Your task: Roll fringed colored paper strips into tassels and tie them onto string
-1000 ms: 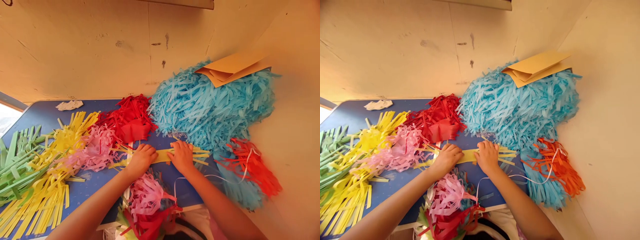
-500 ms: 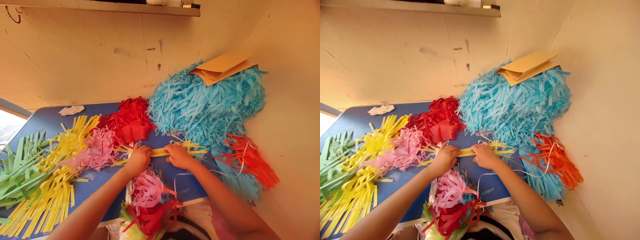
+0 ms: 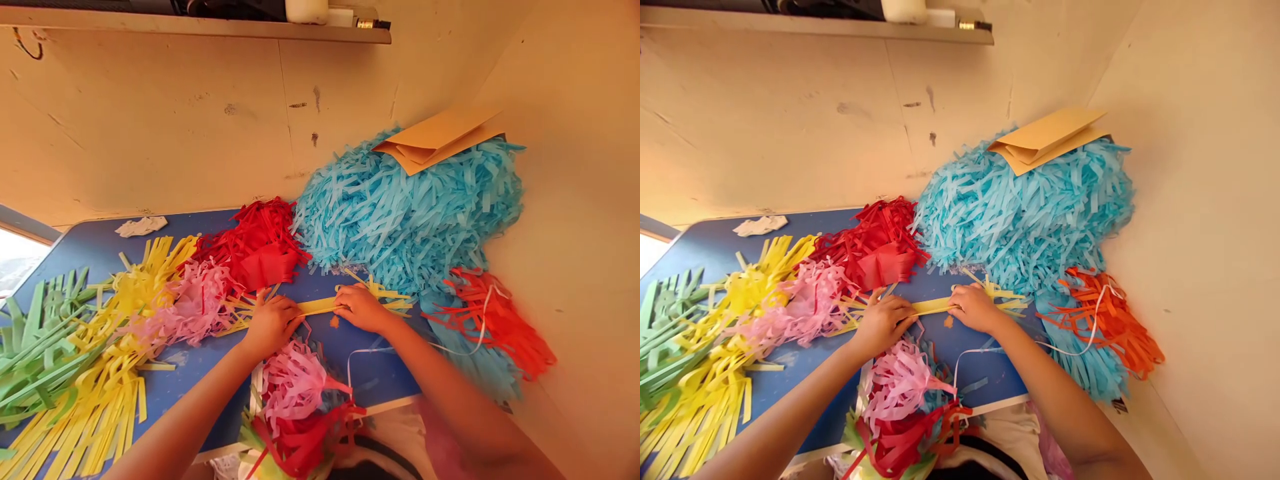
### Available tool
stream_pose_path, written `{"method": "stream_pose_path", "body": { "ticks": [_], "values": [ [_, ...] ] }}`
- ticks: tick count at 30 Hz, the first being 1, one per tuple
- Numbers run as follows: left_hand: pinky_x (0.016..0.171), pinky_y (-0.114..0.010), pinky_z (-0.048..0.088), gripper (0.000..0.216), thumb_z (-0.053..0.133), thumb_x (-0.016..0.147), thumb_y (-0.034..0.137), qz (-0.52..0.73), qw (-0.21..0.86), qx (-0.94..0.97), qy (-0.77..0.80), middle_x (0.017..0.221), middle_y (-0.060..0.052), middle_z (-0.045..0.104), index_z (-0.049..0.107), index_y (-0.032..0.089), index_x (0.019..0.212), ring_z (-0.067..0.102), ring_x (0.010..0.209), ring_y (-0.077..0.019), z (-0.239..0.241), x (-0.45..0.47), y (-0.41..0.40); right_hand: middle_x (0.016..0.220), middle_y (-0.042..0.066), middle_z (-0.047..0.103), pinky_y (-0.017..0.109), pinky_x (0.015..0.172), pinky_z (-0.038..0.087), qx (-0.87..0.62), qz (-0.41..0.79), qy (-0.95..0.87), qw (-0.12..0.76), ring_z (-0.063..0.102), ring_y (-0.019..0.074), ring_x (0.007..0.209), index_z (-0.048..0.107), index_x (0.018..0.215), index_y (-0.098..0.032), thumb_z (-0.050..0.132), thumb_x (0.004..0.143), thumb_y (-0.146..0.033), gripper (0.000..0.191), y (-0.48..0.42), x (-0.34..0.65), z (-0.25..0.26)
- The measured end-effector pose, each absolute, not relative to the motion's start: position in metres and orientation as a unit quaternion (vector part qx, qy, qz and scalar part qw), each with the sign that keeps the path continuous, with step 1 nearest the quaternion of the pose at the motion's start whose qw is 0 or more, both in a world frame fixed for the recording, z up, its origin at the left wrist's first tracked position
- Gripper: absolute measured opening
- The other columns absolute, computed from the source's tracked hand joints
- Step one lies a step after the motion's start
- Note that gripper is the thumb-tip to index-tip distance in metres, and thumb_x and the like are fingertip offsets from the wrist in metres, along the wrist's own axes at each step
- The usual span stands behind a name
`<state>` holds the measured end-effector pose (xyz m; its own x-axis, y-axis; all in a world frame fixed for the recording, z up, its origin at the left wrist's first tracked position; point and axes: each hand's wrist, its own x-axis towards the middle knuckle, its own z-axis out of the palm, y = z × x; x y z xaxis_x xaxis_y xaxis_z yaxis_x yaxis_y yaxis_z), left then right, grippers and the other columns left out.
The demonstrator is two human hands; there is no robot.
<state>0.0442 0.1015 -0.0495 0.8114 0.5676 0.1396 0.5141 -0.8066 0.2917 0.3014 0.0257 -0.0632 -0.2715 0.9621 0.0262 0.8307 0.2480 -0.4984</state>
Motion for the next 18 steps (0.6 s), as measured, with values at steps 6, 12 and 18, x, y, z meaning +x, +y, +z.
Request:
{"method": "stream_pose_path", "body": {
  "ticks": [6,12,18],
  "values": [
    [0.09,-0.043,0.037,0.033,0.048,0.095,0.037,0.121,0.111,0.913,0.374,0.085,-0.003,0.073,0.073,0.024,0.077,0.063,0.088,-0.0225,-0.058,0.047,0.103,0.086,0.003,0.065,0.031,0.074,0.03,-0.662,0.155,-0.719,0.143,0.058,0.0174,0.085,0.068,0.076,-0.018,0.056,0.095,-0.028,0.025,0.029,0.289,-0.064],
    [0.082,-0.044,0.037,0.037,0.05,0.091,0.037,0.105,0.074,0.904,0.408,0.073,-0.005,0.069,0.066,0.021,0.062,0.06,0.082,-0.0252,-0.059,0.056,0.102,0.084,0.003,0.064,0.032,0.072,0.028,-0.698,0.128,-0.694,0.122,0.056,0.0177,0.082,0.064,0.071,-0.018,0.057,0.09,-0.028,0.022,0.034,0.28,-0.065],
    [0.081,-0.044,0.038,0.036,0.052,0.088,0.037,0.086,0.061,0.908,0.407,0.071,-0.005,0.069,0.065,0.021,0.059,0.06,0.08,-0.025,-0.057,0.059,0.106,0.084,0.003,0.063,0.031,0.074,0.029,-0.704,0.122,-0.691,0.113,0.056,0.0179,0.082,0.064,0.071,-0.019,0.057,0.089,-0.028,0.021,0.035,0.279,-0.067]
  ]
}}
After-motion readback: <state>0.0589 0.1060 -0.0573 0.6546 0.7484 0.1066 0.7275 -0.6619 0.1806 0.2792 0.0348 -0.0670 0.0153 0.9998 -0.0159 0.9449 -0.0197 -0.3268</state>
